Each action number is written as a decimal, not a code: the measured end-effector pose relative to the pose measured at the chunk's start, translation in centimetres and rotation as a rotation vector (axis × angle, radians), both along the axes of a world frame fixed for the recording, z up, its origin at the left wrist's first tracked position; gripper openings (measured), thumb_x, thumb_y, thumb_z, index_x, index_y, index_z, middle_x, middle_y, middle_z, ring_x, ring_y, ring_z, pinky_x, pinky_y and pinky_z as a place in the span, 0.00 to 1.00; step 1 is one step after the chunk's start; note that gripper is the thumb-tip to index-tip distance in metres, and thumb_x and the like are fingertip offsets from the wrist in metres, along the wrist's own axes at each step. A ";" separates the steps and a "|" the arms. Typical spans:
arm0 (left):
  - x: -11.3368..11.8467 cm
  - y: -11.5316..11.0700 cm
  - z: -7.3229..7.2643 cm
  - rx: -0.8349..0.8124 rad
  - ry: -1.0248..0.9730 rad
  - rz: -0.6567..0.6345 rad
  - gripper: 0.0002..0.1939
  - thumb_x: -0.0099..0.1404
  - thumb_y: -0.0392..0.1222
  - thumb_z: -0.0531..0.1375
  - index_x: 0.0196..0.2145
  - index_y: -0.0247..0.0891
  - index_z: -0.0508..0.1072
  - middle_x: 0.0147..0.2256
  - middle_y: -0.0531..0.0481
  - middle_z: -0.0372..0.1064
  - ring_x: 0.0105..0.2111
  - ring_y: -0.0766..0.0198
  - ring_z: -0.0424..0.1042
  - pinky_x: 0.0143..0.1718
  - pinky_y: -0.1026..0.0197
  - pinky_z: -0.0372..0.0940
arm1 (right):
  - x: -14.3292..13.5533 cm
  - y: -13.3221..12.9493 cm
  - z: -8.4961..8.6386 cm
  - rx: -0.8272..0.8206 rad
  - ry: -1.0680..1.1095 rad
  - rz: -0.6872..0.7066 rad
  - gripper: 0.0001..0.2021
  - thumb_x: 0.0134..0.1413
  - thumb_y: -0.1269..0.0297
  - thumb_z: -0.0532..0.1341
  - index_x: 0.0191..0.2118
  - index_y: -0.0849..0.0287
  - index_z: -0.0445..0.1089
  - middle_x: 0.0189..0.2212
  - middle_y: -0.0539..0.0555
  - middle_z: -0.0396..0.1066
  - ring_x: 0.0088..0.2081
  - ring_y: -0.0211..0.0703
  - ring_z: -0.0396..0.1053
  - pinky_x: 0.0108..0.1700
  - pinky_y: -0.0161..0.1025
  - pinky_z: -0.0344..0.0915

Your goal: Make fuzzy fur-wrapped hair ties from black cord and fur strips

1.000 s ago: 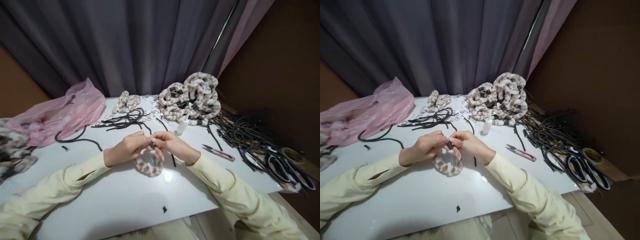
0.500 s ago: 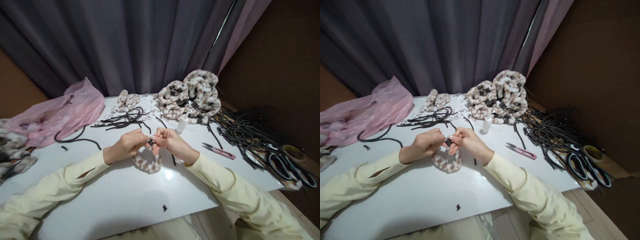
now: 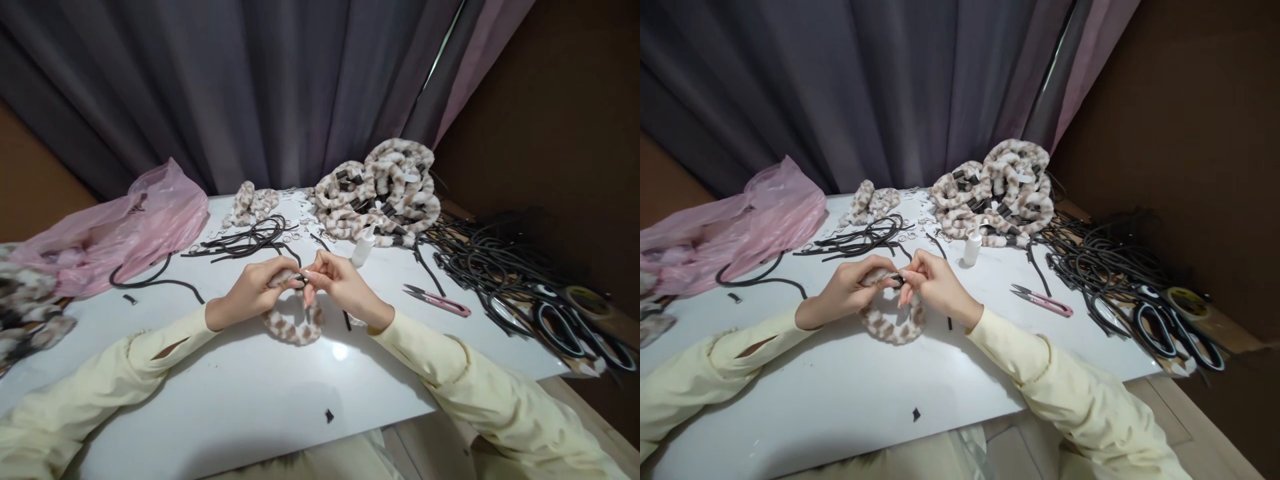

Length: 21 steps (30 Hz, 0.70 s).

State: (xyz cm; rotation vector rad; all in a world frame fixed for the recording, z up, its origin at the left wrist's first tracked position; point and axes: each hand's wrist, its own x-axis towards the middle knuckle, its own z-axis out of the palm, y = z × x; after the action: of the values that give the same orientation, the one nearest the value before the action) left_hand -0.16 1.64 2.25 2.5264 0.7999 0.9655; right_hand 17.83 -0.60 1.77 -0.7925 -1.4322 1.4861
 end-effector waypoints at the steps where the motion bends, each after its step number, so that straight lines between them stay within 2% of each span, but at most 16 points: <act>1: 0.1 -0.1 0.1 0.040 -0.012 -0.032 0.04 0.62 0.35 0.54 0.36 0.38 0.66 0.27 0.53 0.66 0.24 0.70 0.63 0.26 0.69 0.57 | 0.0 0.1 -0.1 -0.020 0.021 0.010 0.14 0.52 0.59 0.60 0.26 0.57 0.54 0.14 0.45 0.69 0.18 0.36 0.68 0.24 0.33 0.64; 5: 0.1 -0.3 -0.2 0.177 -0.002 -0.169 0.08 0.61 0.29 0.50 0.35 0.37 0.66 0.20 0.54 0.57 0.23 0.68 0.57 0.23 0.67 0.54 | 0.3 0.6 -0.7 -0.202 0.085 0.102 0.15 0.47 0.59 0.64 0.26 0.60 0.57 0.13 0.46 0.68 0.16 0.34 0.66 0.22 0.30 0.61; 8: -0.1 -0.3 -0.6 0.276 0.017 -0.294 0.11 0.60 0.26 0.48 0.34 0.37 0.65 0.22 0.51 0.60 0.24 0.66 0.55 0.24 0.65 0.55 | 0.7 1.1 -0.9 -0.353 0.140 0.251 0.14 0.43 0.63 0.67 0.26 0.62 0.60 0.13 0.45 0.66 0.16 0.30 0.63 0.22 0.28 0.59; 11: -0.2 -0.5 -0.6 0.447 0.067 -0.384 0.09 0.62 0.27 0.49 0.33 0.36 0.64 0.23 0.49 0.61 0.25 0.65 0.55 0.26 0.63 0.56 | 1.2 1.4 -0.9 -0.437 0.165 0.440 0.14 0.41 0.65 0.69 0.30 0.64 0.64 0.14 0.43 0.64 0.16 0.28 0.59 0.21 0.28 0.57; 13: -0.1 -0.8 -0.3 0.585 0.127 -0.409 0.08 0.62 0.28 0.51 0.29 0.37 0.64 0.22 0.50 0.59 0.24 0.65 0.55 0.26 0.62 0.56 | 1.5 1.5 -0.9 -0.468 0.128 0.555 0.14 0.42 0.65 0.68 0.34 0.65 0.65 0.13 0.43 0.62 0.15 0.28 0.56 0.20 0.28 0.55; 16: 0.1 -1.5 0.1 0.740 0.186 -0.466 0.11 0.58 0.27 0.56 0.22 0.39 0.62 0.19 0.53 0.56 0.22 0.66 0.54 0.23 0.62 0.54 | 1.9 1.6 -0.9 -0.476 0.025 0.683 0.14 0.45 0.62 0.67 0.34 0.69 0.67 0.12 0.43 0.59 0.15 0.27 0.54 0.20 0.29 0.53; 21: 0.1 -1.9 0.2 0.815 0.215 -0.555 0.16 0.58 0.28 0.55 0.17 0.39 0.58 0.17 0.53 0.55 0.19 0.67 0.54 0.21 0.62 0.53 | 2.1 1.5 -0.8 -0.410 -0.139 0.809 0.16 0.48 0.58 0.65 0.35 0.69 0.69 0.14 0.45 0.62 0.18 0.29 0.57 0.23 0.31 0.56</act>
State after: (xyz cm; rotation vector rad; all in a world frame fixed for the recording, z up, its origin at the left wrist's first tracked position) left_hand -0.08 -0.28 2.40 3.2794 -0.3656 0.9417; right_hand 19.97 0.90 0.98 -0.5744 -1.6748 2.4346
